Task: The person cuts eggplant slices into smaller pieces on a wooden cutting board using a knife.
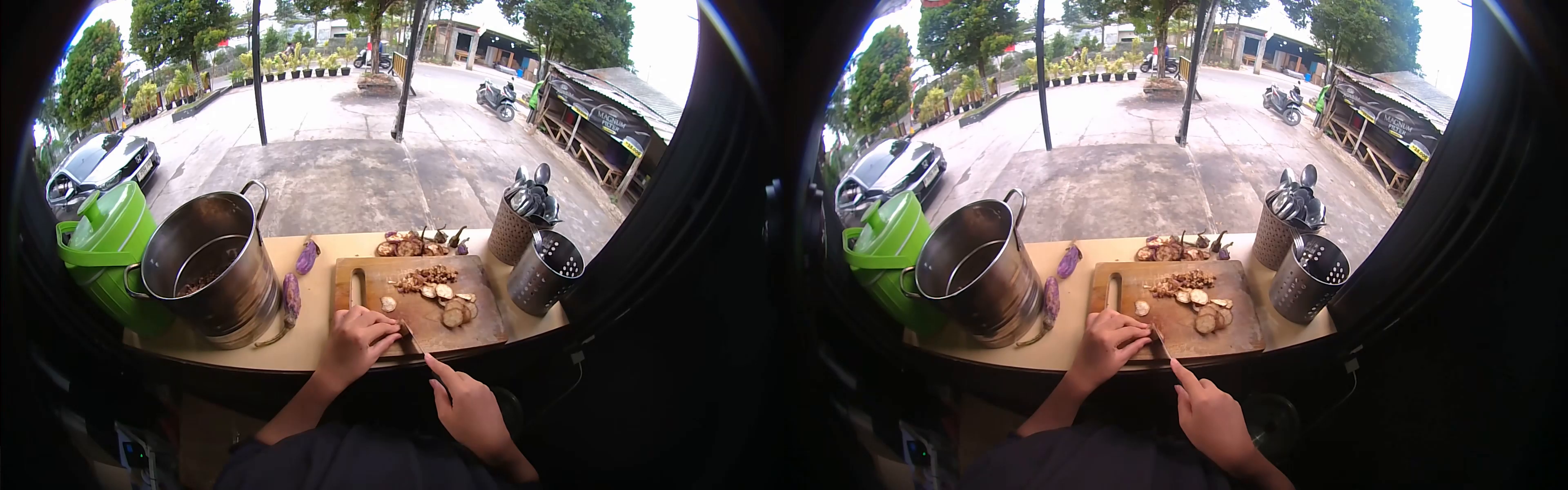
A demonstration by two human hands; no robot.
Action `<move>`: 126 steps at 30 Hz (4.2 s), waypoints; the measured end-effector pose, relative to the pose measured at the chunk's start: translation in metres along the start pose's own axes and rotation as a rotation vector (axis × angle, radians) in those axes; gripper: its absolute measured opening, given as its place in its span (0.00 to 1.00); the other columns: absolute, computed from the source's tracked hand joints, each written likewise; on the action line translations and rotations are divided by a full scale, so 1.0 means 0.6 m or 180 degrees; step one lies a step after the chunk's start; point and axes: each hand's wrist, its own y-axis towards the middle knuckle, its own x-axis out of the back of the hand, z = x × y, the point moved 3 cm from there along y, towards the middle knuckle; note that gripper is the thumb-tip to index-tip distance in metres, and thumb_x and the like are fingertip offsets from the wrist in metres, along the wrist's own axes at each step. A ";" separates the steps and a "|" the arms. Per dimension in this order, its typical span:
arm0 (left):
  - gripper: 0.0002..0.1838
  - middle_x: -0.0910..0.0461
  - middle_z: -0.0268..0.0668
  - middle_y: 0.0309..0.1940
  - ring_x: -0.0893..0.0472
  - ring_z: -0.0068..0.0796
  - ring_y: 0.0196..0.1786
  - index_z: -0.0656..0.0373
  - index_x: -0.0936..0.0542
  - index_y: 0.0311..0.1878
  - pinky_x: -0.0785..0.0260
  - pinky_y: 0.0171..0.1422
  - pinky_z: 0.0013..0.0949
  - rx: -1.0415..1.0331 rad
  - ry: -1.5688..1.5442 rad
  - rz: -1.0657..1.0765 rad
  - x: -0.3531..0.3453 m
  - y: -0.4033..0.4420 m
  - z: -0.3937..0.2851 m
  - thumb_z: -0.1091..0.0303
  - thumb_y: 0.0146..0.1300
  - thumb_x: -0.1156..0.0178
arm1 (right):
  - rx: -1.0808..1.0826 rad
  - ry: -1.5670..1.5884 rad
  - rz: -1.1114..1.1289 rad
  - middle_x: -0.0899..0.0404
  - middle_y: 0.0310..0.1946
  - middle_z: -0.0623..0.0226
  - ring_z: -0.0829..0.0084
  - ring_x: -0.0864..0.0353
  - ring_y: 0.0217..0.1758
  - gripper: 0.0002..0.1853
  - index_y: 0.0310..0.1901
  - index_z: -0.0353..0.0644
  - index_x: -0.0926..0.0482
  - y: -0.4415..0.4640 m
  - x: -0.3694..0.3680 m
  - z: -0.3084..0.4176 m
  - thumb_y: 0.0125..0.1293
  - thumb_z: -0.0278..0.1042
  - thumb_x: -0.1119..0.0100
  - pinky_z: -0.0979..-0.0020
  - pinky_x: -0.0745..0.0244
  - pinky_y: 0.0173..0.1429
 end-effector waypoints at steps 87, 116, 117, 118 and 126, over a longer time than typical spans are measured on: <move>0.06 0.12 0.25 0.39 0.18 0.27 0.45 0.51 0.12 0.38 0.37 0.56 0.38 0.0061 -0.0018 -0.0069 -0.001 -0.005 0.006 0.65 0.60 0.26 | 0.0106 -0.0410 -0.0060 0.21 0.28 0.56 0.52 0.17 0.27 0.24 0.70 0.51 0.25 0.018 -0.045 0.013 0.75 0.36 0.40 0.54 0.19 0.32; 0.06 0.13 0.24 0.37 0.19 0.28 0.45 0.50 0.11 0.38 0.37 0.57 0.37 0.0102 -0.0102 -0.0160 0.002 -0.004 0.002 0.63 0.60 0.26 | -0.0003 -0.0310 -0.0027 0.18 0.30 0.53 0.48 0.15 0.30 0.23 0.71 0.50 0.26 0.005 -0.027 0.003 0.76 0.37 0.43 0.51 0.18 0.37; 0.07 0.12 0.25 0.37 0.18 0.28 0.45 0.51 0.11 0.38 0.36 0.57 0.37 0.0092 -0.0067 -0.0163 0.003 -0.003 0.001 0.64 0.58 0.24 | 0.0005 -0.0342 -0.0038 0.18 0.29 0.53 0.49 0.15 0.30 0.23 0.71 0.51 0.26 0.005 -0.025 0.003 0.76 0.37 0.43 0.52 0.17 0.36; 0.08 0.11 0.27 0.37 0.17 0.28 0.45 0.52 0.10 0.38 0.35 0.57 0.37 0.0082 -0.0033 -0.0164 0.002 -0.003 0.000 0.65 0.56 0.23 | 0.0010 -0.0374 -0.0050 0.19 0.29 0.54 0.49 0.15 0.29 0.24 0.71 0.51 0.26 0.004 -0.024 0.003 0.76 0.37 0.43 0.52 0.17 0.36; 0.06 0.11 0.28 0.37 0.16 0.29 0.44 0.53 0.12 0.34 0.35 0.56 0.38 0.0086 -0.0025 -0.0203 -0.001 -0.005 0.006 0.69 0.54 0.24 | 0.0174 -0.0293 -0.0044 0.20 0.28 0.56 0.51 0.16 0.27 0.23 0.72 0.53 0.26 -0.012 -0.021 0.009 0.76 0.38 0.43 0.54 0.18 0.33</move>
